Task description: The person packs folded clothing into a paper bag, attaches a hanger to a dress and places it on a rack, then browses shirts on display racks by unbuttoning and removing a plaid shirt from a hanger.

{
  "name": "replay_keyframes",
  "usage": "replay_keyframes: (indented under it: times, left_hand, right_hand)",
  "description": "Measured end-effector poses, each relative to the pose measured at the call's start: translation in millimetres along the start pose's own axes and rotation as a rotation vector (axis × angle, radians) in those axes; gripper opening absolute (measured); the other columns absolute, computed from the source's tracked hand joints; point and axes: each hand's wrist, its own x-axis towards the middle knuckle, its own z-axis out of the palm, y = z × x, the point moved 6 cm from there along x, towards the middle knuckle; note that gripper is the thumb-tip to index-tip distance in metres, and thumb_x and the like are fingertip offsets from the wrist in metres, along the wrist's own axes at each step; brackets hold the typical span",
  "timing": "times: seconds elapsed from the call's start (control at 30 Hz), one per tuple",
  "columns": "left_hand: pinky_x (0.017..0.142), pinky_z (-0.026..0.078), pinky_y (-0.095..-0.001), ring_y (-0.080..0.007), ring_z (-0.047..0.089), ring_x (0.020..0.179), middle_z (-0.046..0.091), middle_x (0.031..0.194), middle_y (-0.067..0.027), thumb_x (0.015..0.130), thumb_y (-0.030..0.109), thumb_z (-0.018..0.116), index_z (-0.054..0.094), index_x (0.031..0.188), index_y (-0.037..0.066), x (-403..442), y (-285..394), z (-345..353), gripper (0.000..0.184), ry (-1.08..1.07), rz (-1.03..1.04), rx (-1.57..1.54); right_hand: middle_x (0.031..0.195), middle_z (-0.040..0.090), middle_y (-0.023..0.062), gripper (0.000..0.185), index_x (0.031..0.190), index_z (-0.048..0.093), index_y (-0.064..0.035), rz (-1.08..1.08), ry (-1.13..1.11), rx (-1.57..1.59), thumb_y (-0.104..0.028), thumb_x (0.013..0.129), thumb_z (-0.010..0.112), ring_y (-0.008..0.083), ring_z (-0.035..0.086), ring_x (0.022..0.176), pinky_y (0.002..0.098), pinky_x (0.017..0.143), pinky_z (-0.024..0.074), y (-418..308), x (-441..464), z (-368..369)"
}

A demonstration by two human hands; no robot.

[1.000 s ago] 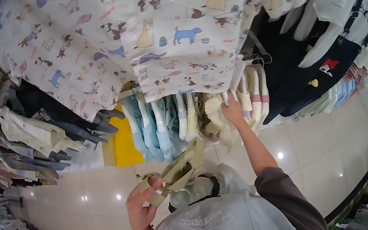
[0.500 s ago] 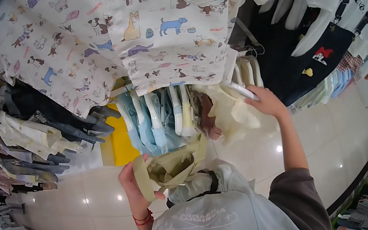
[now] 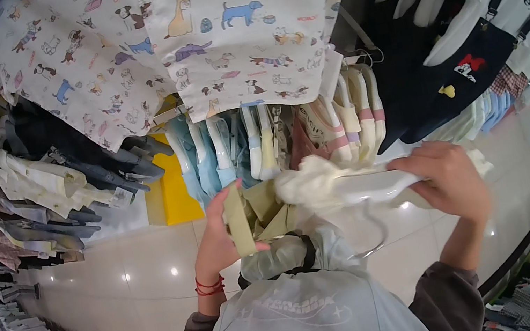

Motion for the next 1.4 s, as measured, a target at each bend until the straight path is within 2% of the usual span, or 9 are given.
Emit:
replay_keyframes:
  times: [0.17,0.37,0.57,0.8,1.0,1.1,1.17,1.23,1.4]
  left_hand:
    - [0.093,0.037,-0.0389,-0.0354,0.044,0.112,0.040,0.131,-0.0181,0.058,0.030,0.080,0.035,0.123,-0.001,12,16,27,0.085,-0.113,0.103,0.085]
    - [0.092,0.038,-0.0383,-0.0329,0.048,0.108,0.042,0.131,-0.0143,0.058,0.029,0.080,0.036,0.123,0.003,3,27,22,0.083,-0.084,0.126,0.075]
    - [0.089,0.039,-0.0373,-0.0318,0.050,0.105,0.050,0.121,-0.0148,0.057,0.030,0.080,0.045,0.119,0.005,9,42,7,0.075,-0.044,-0.048,0.011]
    - [0.070,0.047,-0.0342,-0.0304,0.059,0.078,0.061,0.093,-0.0127,0.064,0.020,0.074,0.054,0.105,0.004,5,30,15,0.048,-0.057,0.111,0.122]
    - [0.059,0.047,-0.0298,-0.0258,0.059,0.062,0.061,0.076,-0.0123,0.070,0.012,0.069,0.059,0.085,0.001,7,23,-8,0.021,0.237,0.013,0.211]
    - [0.054,0.045,-0.0268,-0.0180,0.057,0.055,0.059,0.066,-0.0108,0.072,0.013,0.070,0.059,0.082,0.000,-2,27,-28,0.020,0.433,0.016,0.186]
    - [0.054,0.045,-0.0267,-0.0179,0.057,0.055,0.060,0.066,-0.0105,0.071,0.013,0.071,0.058,0.081,0.000,-5,32,-32,0.021,0.428,0.022,0.132]
    - [0.054,0.045,-0.0265,-0.0175,0.056,0.055,0.060,0.067,-0.0103,0.070,0.013,0.071,0.058,0.081,0.000,-1,40,-32,0.021,0.405,0.067,0.117]
    - [0.053,0.044,-0.0255,-0.0158,0.055,0.054,0.059,0.066,-0.0097,0.070,0.012,0.072,0.057,0.079,0.001,9,43,-28,0.021,0.334,0.057,0.115]
  right_hand:
    - [0.072,0.058,0.0063,0.034,0.096,0.063,-0.0113,-0.273,-0.015,0.063,-0.007,0.063,0.064,0.0259,0.056,0.068,0.0352,0.062,0.0443,-44,37,30]
    - [0.078,0.062,0.0060,0.028,0.096,0.064,-0.0140,-0.231,-0.220,0.184,-0.010,0.069,0.062,0.0259,0.059,0.074,0.0358,0.063,0.0456,-36,64,82]
    - [0.079,0.062,0.0055,0.025,0.095,0.064,-0.0144,-0.295,-0.225,0.208,-0.010,0.069,0.062,0.0253,0.059,0.075,0.0359,0.063,0.0461,-46,64,83]
    - [0.083,0.061,0.0032,0.026,0.094,0.063,-0.0131,-0.357,-0.135,0.120,-0.008,0.068,0.063,0.0232,0.057,0.081,0.0341,0.070,0.0447,-69,64,68]
    - [0.122,0.046,0.0128,0.071,0.120,0.043,-0.0058,-0.204,0.646,0.433,-0.027,0.061,0.077,0.0278,0.046,0.112,0.0391,0.092,0.0378,-2,44,31]
    - [0.139,0.026,0.0137,0.105,0.134,0.020,-0.0042,-0.050,0.736,0.905,-0.032,0.054,0.083,0.0286,0.034,0.123,0.0409,0.097,0.0340,77,22,79]
    - [0.144,0.012,0.0113,0.121,0.138,0.003,-0.0046,-0.005,0.458,1.024,-0.034,0.053,0.084,0.0277,0.028,0.127,0.0392,0.097,0.0335,106,24,156]
    - [0.141,0.025,0.0129,0.112,0.136,0.018,-0.0024,0.136,0.245,0.676,-0.036,0.052,0.084,0.0264,0.032,0.125,0.0368,0.099,0.0322,96,20,203]
    - [0.123,0.050,0.0162,0.083,0.121,0.048,-0.0005,0.204,-0.717,1.082,-0.040,0.057,0.080,0.0247,0.048,0.111,0.0310,0.099,0.0321,22,47,264]
